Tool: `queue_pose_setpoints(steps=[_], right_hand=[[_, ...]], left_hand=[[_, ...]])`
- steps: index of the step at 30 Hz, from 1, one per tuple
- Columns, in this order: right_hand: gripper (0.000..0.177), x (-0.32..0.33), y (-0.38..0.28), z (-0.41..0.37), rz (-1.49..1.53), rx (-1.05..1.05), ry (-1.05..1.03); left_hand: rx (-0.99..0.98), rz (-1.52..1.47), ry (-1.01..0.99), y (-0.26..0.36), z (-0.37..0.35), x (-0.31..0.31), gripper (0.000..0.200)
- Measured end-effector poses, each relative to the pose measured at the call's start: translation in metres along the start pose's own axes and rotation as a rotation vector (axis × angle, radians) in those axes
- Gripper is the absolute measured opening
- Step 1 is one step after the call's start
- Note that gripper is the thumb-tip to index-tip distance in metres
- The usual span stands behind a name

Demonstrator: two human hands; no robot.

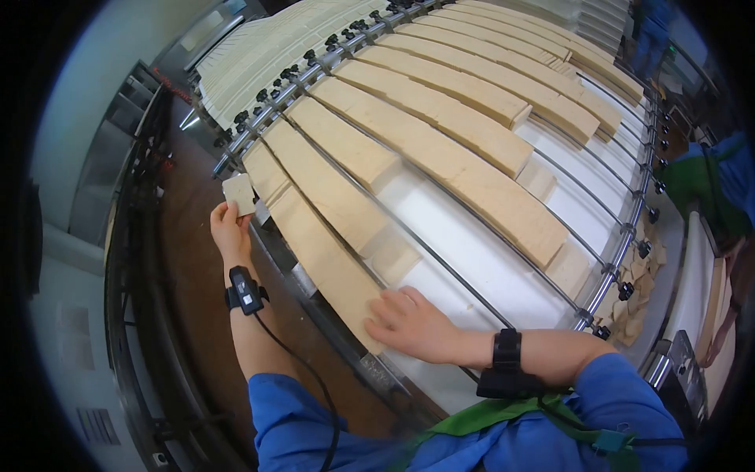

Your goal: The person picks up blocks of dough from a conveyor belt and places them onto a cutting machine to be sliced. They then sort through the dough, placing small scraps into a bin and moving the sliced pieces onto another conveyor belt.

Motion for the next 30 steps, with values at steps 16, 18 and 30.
queue_pose_setpoints(steps=[16,18,30], right_hand=[[0.016,0.012,-0.02,0.008,0.202,0.265,0.196],[0.019,0.021,-0.005,-0.004,0.407,-0.007,0.278],[0.03,0.177,0.086,-0.221,1.001,-0.889,1.01]], left_hand=[[0.133,-0.155,-0.235,-0.007,-0.176,0.012,0.021],[0.135,0.004,-0.309,-0.016,-0.205,-0.008,0.02],[0.203,0.255,-1.137,-0.046,-0.44,-0.307,0.033]])
Point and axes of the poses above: each hand's wrist, its own z-axis towards the middle knuckle, its own x-axis out of the back of the hand, y = z × x, the point moved 10 cm from there along z, towards the middle knuckle, and after that the axes turned 15 degrees about x, right-handed, at the moved point
